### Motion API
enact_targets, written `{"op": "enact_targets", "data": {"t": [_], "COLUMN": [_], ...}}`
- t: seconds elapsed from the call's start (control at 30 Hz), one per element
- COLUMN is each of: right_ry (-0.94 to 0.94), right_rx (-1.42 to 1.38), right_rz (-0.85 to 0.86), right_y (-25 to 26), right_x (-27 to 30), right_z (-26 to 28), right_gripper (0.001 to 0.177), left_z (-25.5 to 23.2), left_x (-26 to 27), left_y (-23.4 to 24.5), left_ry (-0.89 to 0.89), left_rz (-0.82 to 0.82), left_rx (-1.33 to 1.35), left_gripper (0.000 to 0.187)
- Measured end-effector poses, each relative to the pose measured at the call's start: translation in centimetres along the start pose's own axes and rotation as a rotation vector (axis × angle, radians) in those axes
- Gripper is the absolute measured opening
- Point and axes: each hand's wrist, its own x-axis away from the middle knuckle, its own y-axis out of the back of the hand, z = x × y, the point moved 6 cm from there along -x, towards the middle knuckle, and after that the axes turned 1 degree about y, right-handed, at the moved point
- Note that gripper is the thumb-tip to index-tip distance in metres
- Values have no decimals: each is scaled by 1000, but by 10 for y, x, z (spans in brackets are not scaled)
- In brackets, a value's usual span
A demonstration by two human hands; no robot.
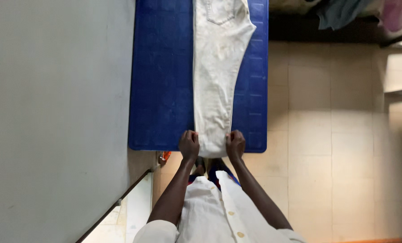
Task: The person picks up a pair of pants from a pile of clothes, folds them into a small rectangle on a blue table, and places them into an open suitcase.
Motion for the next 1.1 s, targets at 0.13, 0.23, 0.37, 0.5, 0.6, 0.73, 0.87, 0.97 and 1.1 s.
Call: {"op": "enact_targets", "data": {"t": [0.13,0.23,0.37,0.5,0.6,0.73,0.87,0.97,1.1], "right_ry": [-1,-31,58,-11,-95,-88,-57,-74,-614], "right_rx": [72,59,15,76,59,107,113,63,16], "right_rz": [-92,-107,-39,-22,-31,-75,-7,38,346], "right_y": [8,10,0,-19,-20,-17,-16,-12,-34], "right_x": [5,7,14,6,7,7,5,14,58], "right_z": [-9,-15,-15,-28,-43,-51,-52,-56,-104], "right_gripper": [15,16,17,20,15,13,13,16,31], "left_z": [16,17,10,16,22,35,52,55,84], "left_x": [9,12,21,33,42,59,80,88,88], "left_y": [-9,-3,3,3,-2,-5,-6,-15,-46], "left_ry": [81,150,174,135,134,229,280,123,273], "left_rz": [15,37,155,118,109,59,2,3,150], "left_rx": [26,51,89,147,112,-87,5,100,146], "left_gripper": [17,18,23,18,16,10,12,23,39]}}
